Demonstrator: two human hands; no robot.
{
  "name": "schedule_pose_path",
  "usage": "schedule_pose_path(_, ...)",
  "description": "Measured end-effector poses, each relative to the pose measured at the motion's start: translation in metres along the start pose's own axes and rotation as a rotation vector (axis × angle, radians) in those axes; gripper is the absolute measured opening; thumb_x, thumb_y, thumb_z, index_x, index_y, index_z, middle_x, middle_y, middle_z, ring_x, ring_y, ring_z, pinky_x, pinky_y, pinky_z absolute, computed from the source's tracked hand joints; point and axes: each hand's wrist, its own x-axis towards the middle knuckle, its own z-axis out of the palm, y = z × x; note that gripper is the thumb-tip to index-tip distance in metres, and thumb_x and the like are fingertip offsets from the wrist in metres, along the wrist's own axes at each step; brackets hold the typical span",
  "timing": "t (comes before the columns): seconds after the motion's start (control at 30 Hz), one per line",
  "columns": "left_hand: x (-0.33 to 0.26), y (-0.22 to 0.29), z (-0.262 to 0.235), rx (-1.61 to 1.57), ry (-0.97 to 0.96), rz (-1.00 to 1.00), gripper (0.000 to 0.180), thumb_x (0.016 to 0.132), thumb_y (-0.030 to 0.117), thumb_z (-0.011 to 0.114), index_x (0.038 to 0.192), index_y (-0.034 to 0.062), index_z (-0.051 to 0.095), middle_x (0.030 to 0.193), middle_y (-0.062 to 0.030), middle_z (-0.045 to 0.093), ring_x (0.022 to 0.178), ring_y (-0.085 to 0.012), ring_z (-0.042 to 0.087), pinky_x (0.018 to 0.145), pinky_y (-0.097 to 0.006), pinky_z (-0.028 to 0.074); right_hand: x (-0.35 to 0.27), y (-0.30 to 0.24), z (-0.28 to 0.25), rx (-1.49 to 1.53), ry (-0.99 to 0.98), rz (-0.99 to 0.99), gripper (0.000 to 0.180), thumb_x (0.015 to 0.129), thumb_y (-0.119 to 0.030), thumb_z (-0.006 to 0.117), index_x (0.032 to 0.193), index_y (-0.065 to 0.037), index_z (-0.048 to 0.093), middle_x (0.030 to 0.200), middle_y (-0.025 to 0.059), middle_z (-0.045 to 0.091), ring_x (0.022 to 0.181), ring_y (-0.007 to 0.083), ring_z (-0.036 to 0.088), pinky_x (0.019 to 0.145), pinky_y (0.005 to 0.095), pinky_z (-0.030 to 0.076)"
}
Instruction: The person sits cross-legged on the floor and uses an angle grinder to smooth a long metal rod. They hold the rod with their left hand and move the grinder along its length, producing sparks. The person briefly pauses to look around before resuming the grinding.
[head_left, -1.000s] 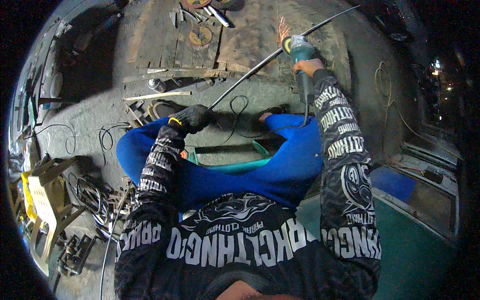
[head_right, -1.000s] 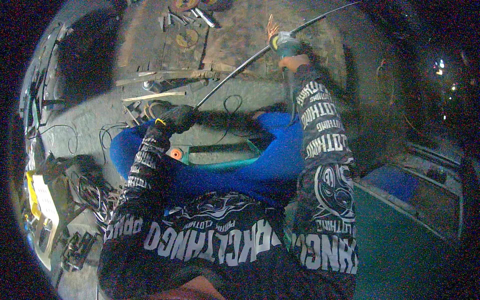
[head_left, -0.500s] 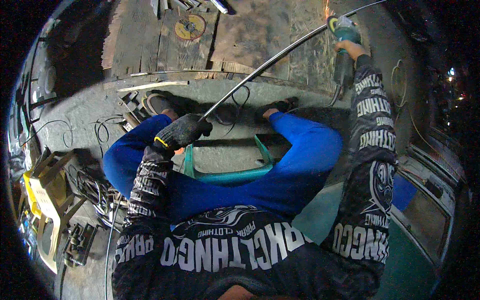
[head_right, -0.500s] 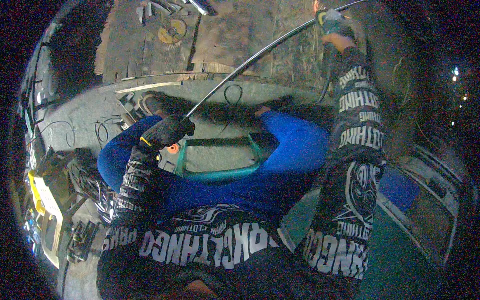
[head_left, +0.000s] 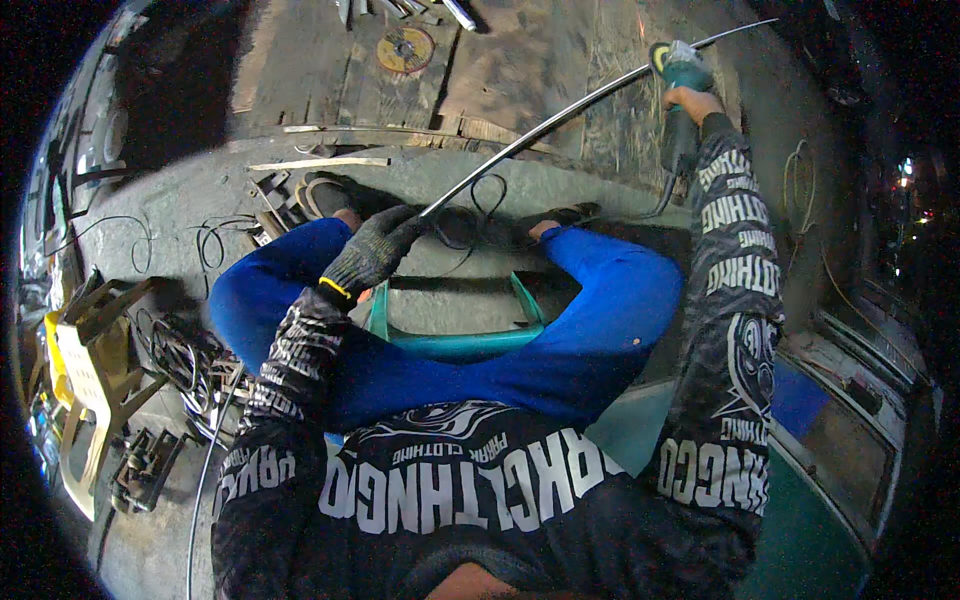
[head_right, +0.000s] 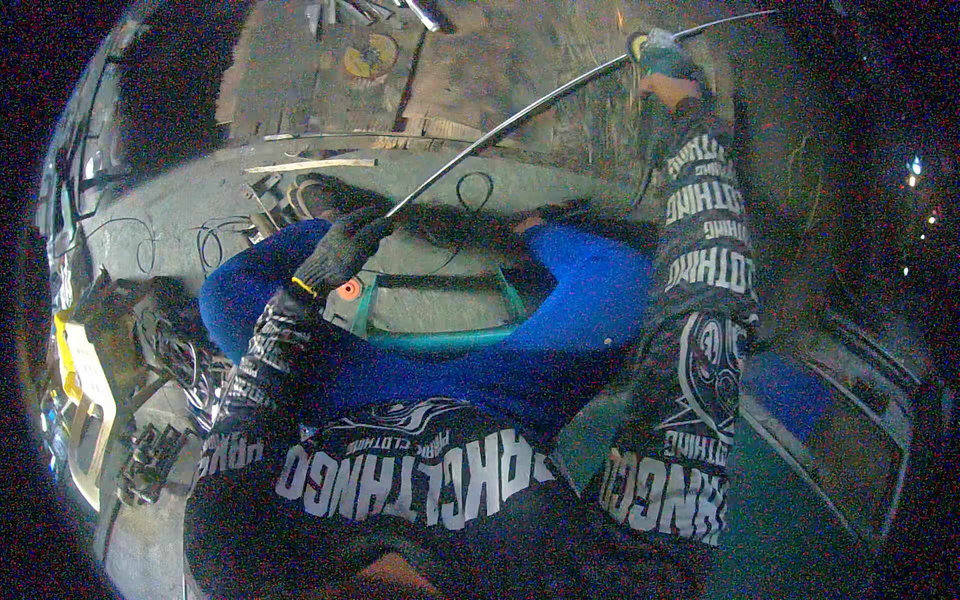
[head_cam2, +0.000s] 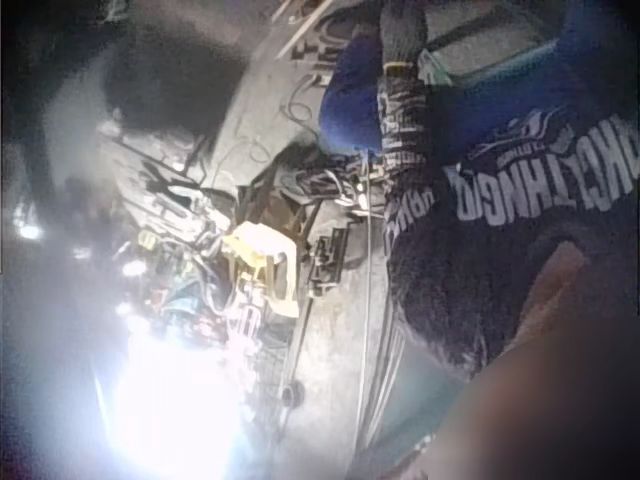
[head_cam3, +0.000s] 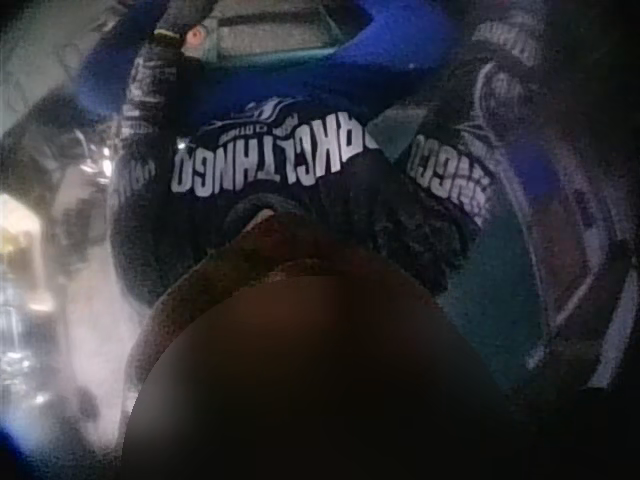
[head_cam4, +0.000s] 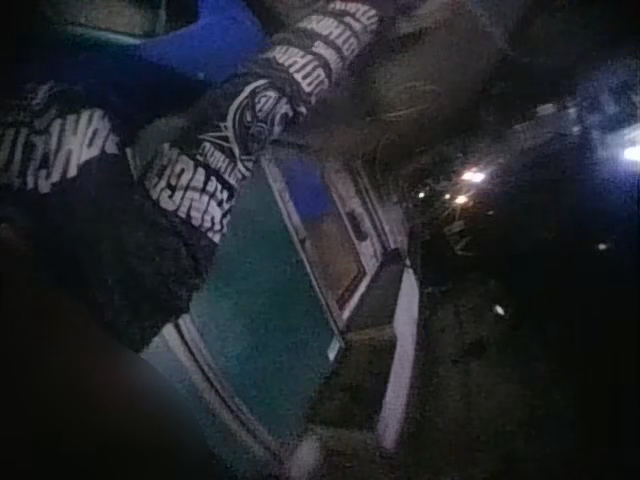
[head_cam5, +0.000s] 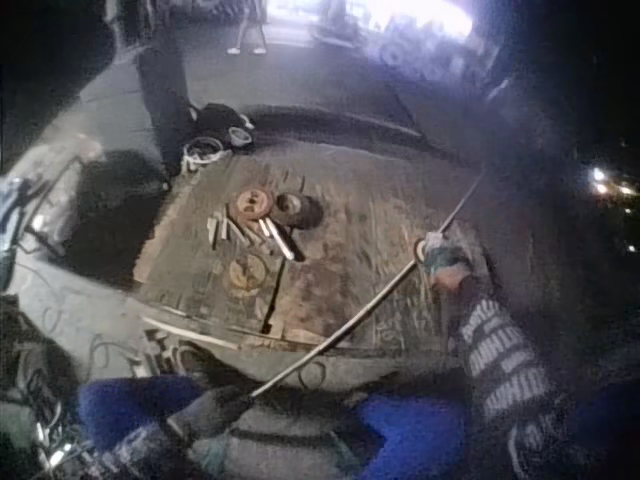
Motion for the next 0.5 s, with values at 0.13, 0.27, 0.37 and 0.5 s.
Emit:
schedule_pose_path(0.13, 0.005, -0.03, -0.002, 0.298, 0.007, 0.371, 0.027, 0.092, 0.024, 0.05, 0.1, 0.0004, 0.06, 0.076, -0.0058, 0.055, 0.067, -0.0133, 0.052, 0.061, -0.031, 0.044, -0.023, -0.011, 0.032, -0.068, 0.036, 0.014, 0.049, 0.057, -0.04, 0.074, 0.087, -0.001, 0.069, 0.099, 0.0142, 0.065, 0.092, 0.0233, 0.061, 0.079, 0.0328, 0.047)
schedule_pose_path(0.27, 0.008, -0.047, -0.003, 0.577, 0.046, 0.645, 0.022, 0.087, 0.017, 0.049, 0.098, 0.0028, 0.062, 0.084, -0.0101, 0.06, 0.074, -0.0229, 0.057, 0.065, -0.034, 0.046, -0.07, -0.035, 0.055, -0.076, 0.079, 0.114, 0.053, 0.055, -0.039, 0.075, 0.087, 0.002, 0.069, 0.1, 0.0163, 0.066, 0.093, 0.0242, 0.062, 0.079, 0.0328, 0.047)
schedule_pose_path(0.37, -0.004, -0.044, -0.001, 0.401, -0.064, 0.344, 0.019, 0.081, 0.012, 0.053, 0.096, 0.0052, 0.062, 0.092, -0.0141, 0.062, 0.085, -0.0327, 0.059, 0.074, -0.04, 0.048, -0.131, -0.059, 0.053, 0.037, -0.02, -0.021, 0.053, 0.052, -0.037, 0.078, 0.084, 0.005, 0.068, 0.098, 0.0176, 0.066, 0.089, 0.0247, 0.063, 0.076, 0.0335, 0.048)
schedule_pose_path(0.5, -0.014, -0.037, -0.005, 0.521, -0.072, 0.403, 0.019, 0.079, 0.01, 0.056, 0.097, 0.0058, 0.061, 0.094, -0.0145, 0.062, 0.09, -0.0344, 0.059, 0.076, -0.041, 0.048, -0.192, -0.097, 0.062, 0.031, -0.045, -0.077, 0.053, 0.05, -0.033, 0.079, 0.081, 0.008, 0.066, 0.092, 0.0179, 0.067, 0.084, 0.0255, 0.064, 0.075, 0.0344, 0.049)
